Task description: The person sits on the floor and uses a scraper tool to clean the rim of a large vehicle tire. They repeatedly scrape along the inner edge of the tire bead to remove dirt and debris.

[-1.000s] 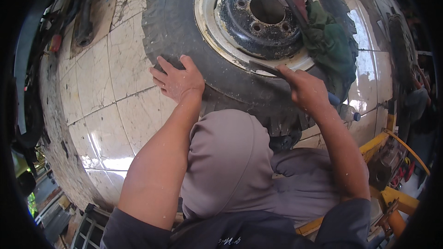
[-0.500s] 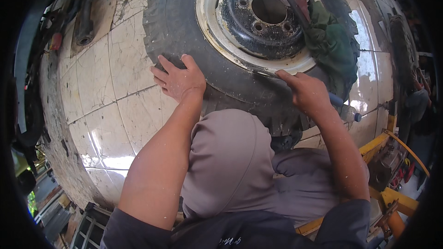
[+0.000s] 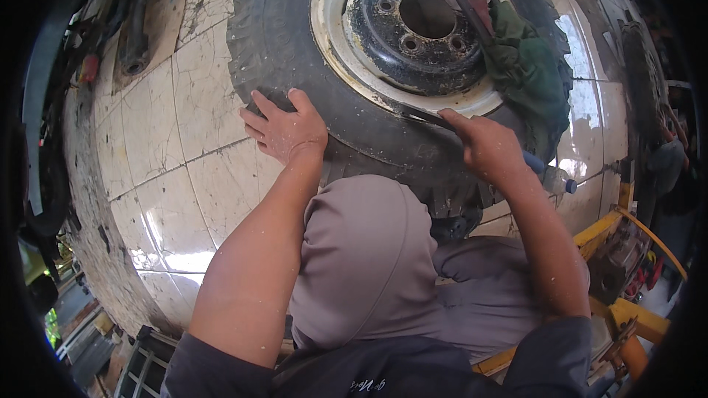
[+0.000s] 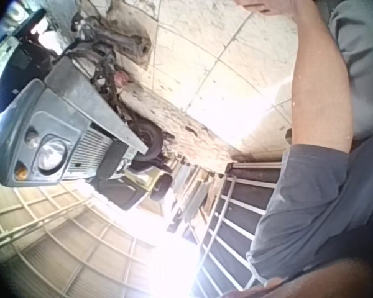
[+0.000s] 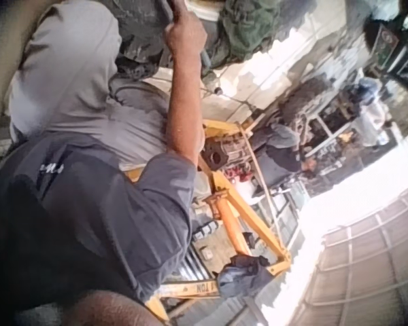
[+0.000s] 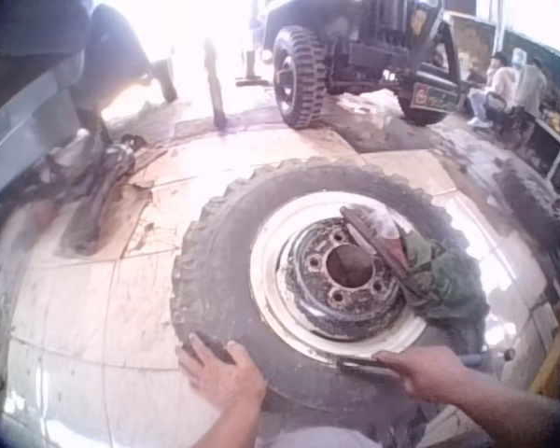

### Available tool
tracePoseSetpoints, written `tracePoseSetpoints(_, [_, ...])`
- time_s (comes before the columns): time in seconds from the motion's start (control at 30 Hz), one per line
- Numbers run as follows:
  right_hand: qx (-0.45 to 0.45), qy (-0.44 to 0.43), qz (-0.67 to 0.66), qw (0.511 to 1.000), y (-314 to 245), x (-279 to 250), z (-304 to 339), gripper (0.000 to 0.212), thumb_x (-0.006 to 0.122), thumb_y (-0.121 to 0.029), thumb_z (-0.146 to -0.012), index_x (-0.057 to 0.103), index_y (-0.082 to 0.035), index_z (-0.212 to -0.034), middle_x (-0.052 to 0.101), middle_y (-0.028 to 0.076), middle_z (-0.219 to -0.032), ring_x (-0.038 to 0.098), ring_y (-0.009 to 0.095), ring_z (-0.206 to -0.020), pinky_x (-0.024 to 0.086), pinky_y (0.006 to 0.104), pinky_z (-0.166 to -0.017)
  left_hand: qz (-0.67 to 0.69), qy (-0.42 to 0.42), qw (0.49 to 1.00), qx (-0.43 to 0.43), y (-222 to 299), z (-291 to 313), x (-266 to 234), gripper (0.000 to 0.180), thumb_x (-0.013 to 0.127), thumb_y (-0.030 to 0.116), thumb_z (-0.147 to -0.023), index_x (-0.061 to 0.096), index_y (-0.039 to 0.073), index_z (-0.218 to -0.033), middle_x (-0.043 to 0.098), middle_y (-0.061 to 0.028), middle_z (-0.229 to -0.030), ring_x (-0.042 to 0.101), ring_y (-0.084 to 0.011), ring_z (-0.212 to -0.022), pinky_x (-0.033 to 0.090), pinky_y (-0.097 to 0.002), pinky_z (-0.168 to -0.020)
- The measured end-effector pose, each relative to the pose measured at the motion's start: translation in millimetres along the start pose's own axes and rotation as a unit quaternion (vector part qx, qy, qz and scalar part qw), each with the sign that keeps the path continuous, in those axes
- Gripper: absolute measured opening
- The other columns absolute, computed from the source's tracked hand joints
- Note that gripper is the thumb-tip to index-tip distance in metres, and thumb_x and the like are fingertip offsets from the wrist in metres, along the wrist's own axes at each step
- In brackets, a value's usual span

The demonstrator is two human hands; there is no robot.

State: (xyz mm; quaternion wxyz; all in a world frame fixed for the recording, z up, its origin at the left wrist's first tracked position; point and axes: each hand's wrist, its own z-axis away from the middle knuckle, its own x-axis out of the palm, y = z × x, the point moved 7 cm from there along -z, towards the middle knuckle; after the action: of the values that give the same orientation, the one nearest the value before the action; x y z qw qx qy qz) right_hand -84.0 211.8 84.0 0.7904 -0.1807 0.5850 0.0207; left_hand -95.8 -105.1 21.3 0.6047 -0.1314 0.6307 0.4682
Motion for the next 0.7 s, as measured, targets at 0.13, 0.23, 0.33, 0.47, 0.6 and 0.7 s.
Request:
tracePoseSetpoints(0.13, [0.010,0.003,-0.012,1.000,-4,-1,-1,0.064,0.057,-0.001,-0.082,0.059,-0.030,-0.139,0.068,0.012,-0.093,0.067,0.036,-0.088,0.052,0.0479,-0.076,-0.004,0.003,1.000,0.001,-2,-3,-2,0.079,0.044,0.050,-0.096,0.027,0.006,-0.159,0.012,-0.0266,-0.166,0.015,-0.0421,-0.153,0.018,-0.0504,-0.123])
tracePoseSetpoints(0.23, [0.031,-0.013,-0.031,0.999,7,8,2,0.063,0.056,-0.001,-0.082,0.060,-0.029,-0.138,0.067,0.013,-0.091,0.067,0.037,-0.088,0.052,0.0486,-0.076,0.002,0.000,1.000,-0.001,-1,0,3,0.079,0.044,0.049,-0.096,0.027,0.006,-0.159,0.012,-0.0259,-0.166,0.016,-0.0420,-0.153,0.018,-0.0503,-0.123])
tracePoseSetpoints(0.33, [0.033,-0.017,0.001,0.999,-6,0,-2,0.062,0.056,-0.002,-0.082,0.061,-0.028,-0.137,0.068,0.014,-0.093,0.067,0.037,-0.090,0.052,0.0487,-0.078,-0.005,0.000,1.000,-0.004,-2,-2,-1,0.079,0.045,0.049,-0.096,0.027,0.006,-0.159,0.012,-0.0254,-0.166,0.016,-0.0420,-0.153,0.019,-0.0502,-0.122])
tracePoseSetpoints(0.47, [0.036,-0.038,-0.006,0.999,0,3,-2,0.056,0.058,-0.006,-0.085,0.061,-0.027,-0.137,0.070,0.015,-0.099,0.068,0.037,-0.094,0.053,0.0485,-0.079,-0.005,0.002,1.000,-0.001,-2,-1,0,0.078,0.045,0.049,-0.096,0.027,0.007,-0.159,0.012,-0.0252,-0.167,0.016,-0.0415,-0.153,0.019,-0.0505,-0.122])
tracePoseSetpoints(0.6, [0.025,-0.031,-0.034,0.999,1,-8,-8,0.046,0.062,-0.012,-0.090,0.061,-0.023,-0.135,0.071,0.015,-0.101,0.067,0.039,-0.096,0.053,0.0489,-0.081,-0.003,0.001,1.000,-0.004,-3,-1,0,0.078,0.045,0.049,-0.096,0.027,0.008,-0.160,0.011,-0.0253,-0.167,0.015,-0.0411,-0.153,0.020,-0.0511,-0.122])
tracePoseSetpoints(0.7, [0.007,-0.037,-0.042,0.998,19,-3,-6,0.039,0.062,-0.014,-0.092,0.062,-0.017,-0.130,0.070,0.016,-0.106,0.067,0.039,-0.098,0.052,0.0495,-0.082,-0.001,-0.003,1.000,-0.005,0,-1,0,0.078,0.045,0.049,-0.096,0.026,0.008,-0.160,0.011,-0.0253,-0.167,0.014,-0.0409,-0.154,0.020,-0.0518,-0.122])
